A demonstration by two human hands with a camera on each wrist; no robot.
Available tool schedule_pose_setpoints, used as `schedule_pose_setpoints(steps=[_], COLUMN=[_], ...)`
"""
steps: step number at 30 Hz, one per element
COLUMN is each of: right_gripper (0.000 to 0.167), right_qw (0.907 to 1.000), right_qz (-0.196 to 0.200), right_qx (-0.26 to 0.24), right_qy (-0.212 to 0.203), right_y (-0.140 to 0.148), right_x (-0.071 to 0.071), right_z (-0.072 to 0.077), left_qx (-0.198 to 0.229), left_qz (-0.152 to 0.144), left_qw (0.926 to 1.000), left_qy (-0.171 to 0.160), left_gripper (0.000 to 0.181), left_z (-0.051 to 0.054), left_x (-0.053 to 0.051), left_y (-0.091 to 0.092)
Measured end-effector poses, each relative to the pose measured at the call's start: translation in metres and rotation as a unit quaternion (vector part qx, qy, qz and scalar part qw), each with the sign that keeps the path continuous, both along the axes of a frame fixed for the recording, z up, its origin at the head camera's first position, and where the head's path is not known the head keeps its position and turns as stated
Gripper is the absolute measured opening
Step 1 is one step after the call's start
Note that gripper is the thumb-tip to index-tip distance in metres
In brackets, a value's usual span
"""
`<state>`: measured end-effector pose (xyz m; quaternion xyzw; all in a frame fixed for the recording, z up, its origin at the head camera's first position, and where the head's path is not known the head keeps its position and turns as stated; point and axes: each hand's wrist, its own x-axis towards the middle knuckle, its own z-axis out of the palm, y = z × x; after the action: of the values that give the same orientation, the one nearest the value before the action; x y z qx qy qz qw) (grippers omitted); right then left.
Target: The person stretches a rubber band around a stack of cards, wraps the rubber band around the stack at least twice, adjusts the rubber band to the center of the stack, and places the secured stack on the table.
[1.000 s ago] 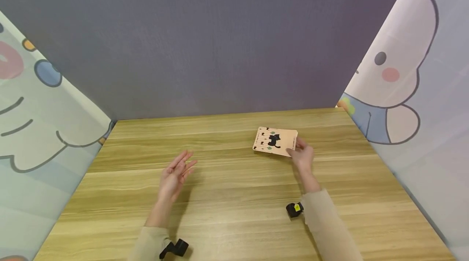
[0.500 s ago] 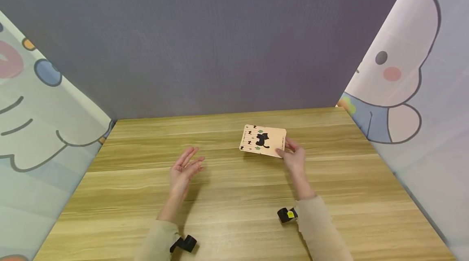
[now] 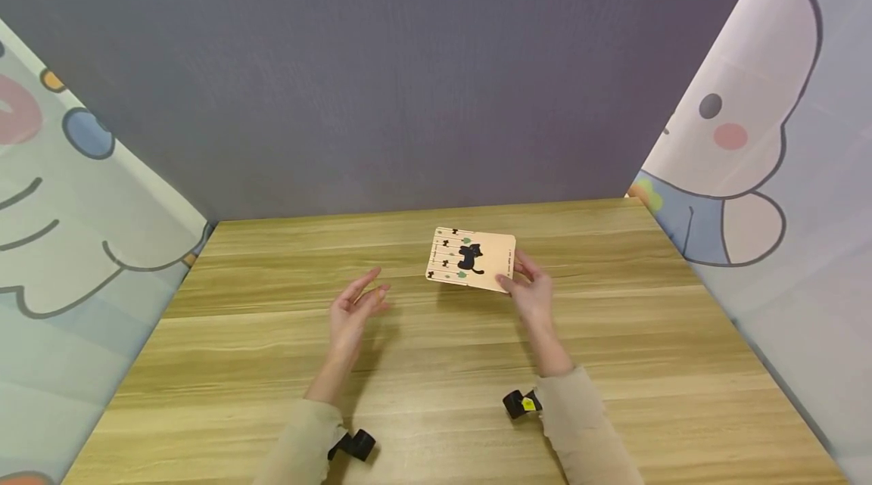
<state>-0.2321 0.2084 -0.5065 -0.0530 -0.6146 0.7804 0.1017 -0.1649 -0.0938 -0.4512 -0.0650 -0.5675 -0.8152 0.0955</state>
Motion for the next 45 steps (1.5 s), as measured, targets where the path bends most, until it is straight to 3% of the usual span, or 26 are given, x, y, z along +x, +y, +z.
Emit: schedule_pose_setpoints(steps=[5, 6, 8, 9, 11, 12, 14, 15, 16, 18, 19, 20, 21, 22, 27, 32, 44, 45], right_gripper=[0.069, 0.070, 0.070, 0.069, 0.070, 0.068, 0.068, 0.067, 0.068, 0.068, 0.070, 0.070, 0.069, 0.070, 0.069, 0.068, 0.066, 0.065], right_qw=[0.9998, 0.9998, 0.9996, 0.9993, 0.9986, 0.9980, 0.9976, 0.9963, 0.9974, 0.9975, 0.9981, 0.9981, 0.9977, 0.9987, 0.9987, 0.9988, 0.9941, 0.9937], right_qz=[0.004, -0.004, 0.006, 0.022, 0.035, 0.047, 0.053, 0.063, 0.054, 0.052, 0.046, 0.045, 0.050, 0.040, 0.038, 0.037, 0.102, 0.106], right_qx=[-0.010, 0.005, 0.011, 0.000, -0.003, -0.015, -0.017, -0.036, -0.024, -0.031, -0.021, -0.024, -0.032, -0.016, -0.009, -0.012, -0.001, 0.012], right_qy=[0.015, 0.018, 0.024, 0.032, 0.040, 0.041, 0.042, 0.045, 0.041, 0.037, 0.035, 0.036, 0.033, 0.029, 0.033, 0.030, 0.036, 0.033], right_y=[-0.010, -0.010, -0.014, -0.019, -0.023, -0.027, -0.030, -0.035, -0.033, -0.036, -0.035, -0.036, -0.038, -0.036, -0.043, -0.049, -0.045, -0.047], right_x=[0.002, -0.003, -0.001, 0.007, 0.009, 0.015, 0.016, 0.023, 0.016, 0.016, 0.010, 0.010, 0.012, 0.005, 0.009, 0.011, 0.017, 0.023], right_z=[0.002, -0.007, -0.006, 0.007, 0.008, 0.019, 0.019, 0.031, 0.018, 0.017, 0.005, 0.005, 0.008, -0.005, -0.006, -0.007, -0.005, 0.006], left_qx=[0.004, 0.005, 0.019, 0.023, 0.033, 0.037, 0.053, 0.058, 0.068, 0.098, 0.104, 0.118, 0.125, 0.132, 0.148, 0.169, 0.168, 0.166], left_qz=[0.007, 0.010, 0.012, 0.012, 0.013, 0.014, 0.010, 0.010, 0.007, 0.000, -0.001, -0.004, -0.003, -0.002, 0.009, 0.017, -0.003, -0.007], left_qw=[0.9995, 0.9991, 0.9980, 0.9974, 0.9963, 0.9959, 0.9938, 0.9932, 0.9918, 0.9882, 0.9873, 0.9857, 0.9853, 0.9849, 0.9873, 0.9855, 0.9854, 0.9857], left_qy=[0.031, 0.040, 0.059, 0.066, 0.079, 0.081, 0.097, 0.101, 0.107, 0.118, 0.120, 0.121, 0.116, 0.112, 0.056, 0.010, 0.026, 0.025], left_gripper=[0.046, 0.046, 0.045, 0.044, 0.044, 0.045, 0.048, 0.050, 0.053, 0.053, 0.051, 0.050, 0.049, 0.049, 0.052, 0.049, 0.051, 0.051], left_z=[-0.005, -0.011, -0.027, -0.035, -0.047, -0.049, -0.042, -0.036, -0.030, -0.023, -0.020, -0.017, -0.015, -0.013, -0.001, 0.006, 0.009, 0.009], left_x=[-0.003, -0.007, -0.016, -0.021, -0.028, -0.030, -0.027, -0.024, -0.021, -0.017, -0.016, -0.014, -0.013, -0.012, -0.007, -0.007, -0.011, -0.012], left_y=[0.005, 0.006, 0.005, 0.005, 0.005, 0.006, 0.010, 0.012, 0.014, 0.018, 0.019, 0.021, 0.023, 0.025, 0.033, 0.036, 0.035, 0.033])
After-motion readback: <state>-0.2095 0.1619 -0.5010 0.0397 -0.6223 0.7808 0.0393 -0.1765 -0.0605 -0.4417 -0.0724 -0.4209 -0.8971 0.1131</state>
